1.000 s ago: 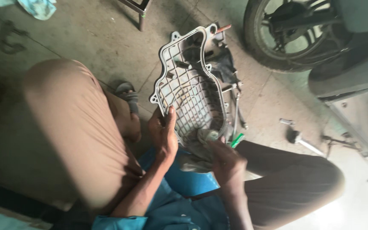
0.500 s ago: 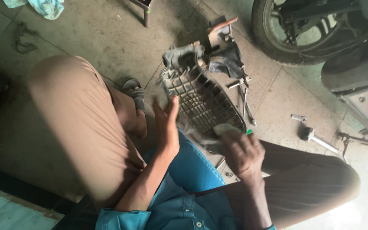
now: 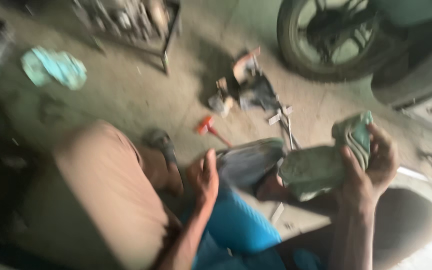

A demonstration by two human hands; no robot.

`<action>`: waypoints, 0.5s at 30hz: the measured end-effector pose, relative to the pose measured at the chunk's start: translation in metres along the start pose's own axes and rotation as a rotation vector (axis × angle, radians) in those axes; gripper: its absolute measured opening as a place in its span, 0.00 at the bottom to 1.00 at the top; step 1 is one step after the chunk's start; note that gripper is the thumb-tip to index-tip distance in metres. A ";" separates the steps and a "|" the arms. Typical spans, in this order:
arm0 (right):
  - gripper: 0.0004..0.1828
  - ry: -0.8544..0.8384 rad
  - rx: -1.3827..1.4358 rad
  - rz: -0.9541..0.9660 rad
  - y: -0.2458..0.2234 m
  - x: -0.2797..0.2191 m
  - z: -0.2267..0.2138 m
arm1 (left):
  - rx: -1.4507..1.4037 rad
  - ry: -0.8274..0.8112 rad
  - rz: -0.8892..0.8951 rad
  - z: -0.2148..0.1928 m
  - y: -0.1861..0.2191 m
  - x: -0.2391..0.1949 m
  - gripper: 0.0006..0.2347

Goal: The person sits on the floor and cleans a motorcycle engine casing using a cloth and a screwdriver. They wipe the interior and exterior surfaces, scrape residue from the edges, and flip the part to clean both sides.

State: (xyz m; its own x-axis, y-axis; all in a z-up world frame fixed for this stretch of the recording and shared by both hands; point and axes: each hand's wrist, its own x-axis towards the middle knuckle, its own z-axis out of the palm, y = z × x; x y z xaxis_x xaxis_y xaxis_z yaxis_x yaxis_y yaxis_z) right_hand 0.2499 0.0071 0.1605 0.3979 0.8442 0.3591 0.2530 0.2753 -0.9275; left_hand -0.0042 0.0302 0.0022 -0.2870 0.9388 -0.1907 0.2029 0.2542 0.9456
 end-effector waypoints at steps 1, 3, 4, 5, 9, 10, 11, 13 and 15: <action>0.25 0.048 0.235 0.100 0.003 0.002 0.006 | 0.060 0.035 -0.109 0.003 -0.009 0.005 0.28; 0.32 0.036 0.185 0.110 0.010 -0.015 0.024 | -0.071 0.106 -0.123 0.011 -0.026 0.006 0.27; 0.30 0.068 0.150 0.136 0.015 -0.025 0.035 | -0.094 0.073 -0.160 0.017 -0.034 0.006 0.27; 0.29 0.095 0.109 0.172 0.019 -0.034 0.047 | -0.113 0.039 -0.209 0.020 -0.040 0.005 0.28; 0.25 -0.031 -0.383 -0.172 0.051 -0.069 0.112 | -0.271 -0.092 -0.098 0.023 -0.053 0.004 0.27; 0.25 -0.095 -0.372 -0.235 0.058 -0.084 0.125 | -0.301 -0.077 -0.084 0.023 -0.055 0.001 0.26; 0.24 -0.160 -0.361 -0.295 0.061 -0.100 0.135 | -0.330 -0.062 -0.073 0.021 -0.055 0.000 0.24; 0.28 -0.415 -0.301 -0.205 0.057 -0.134 0.142 | -0.418 -0.077 -0.140 0.009 -0.054 0.008 0.23; 0.23 -0.443 -0.317 -0.271 0.060 -0.139 0.139 | -0.529 -0.050 -0.237 0.008 -0.050 0.012 0.21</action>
State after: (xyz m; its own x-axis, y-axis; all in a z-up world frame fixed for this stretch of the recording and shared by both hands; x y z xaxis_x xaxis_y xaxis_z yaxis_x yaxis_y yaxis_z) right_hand 0.0875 -0.0294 0.0402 -0.1050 0.8928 0.4380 0.5710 0.4147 -0.7085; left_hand -0.0101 0.0309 -0.0494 -0.2205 0.8833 -0.4137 -0.3611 0.3201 0.8759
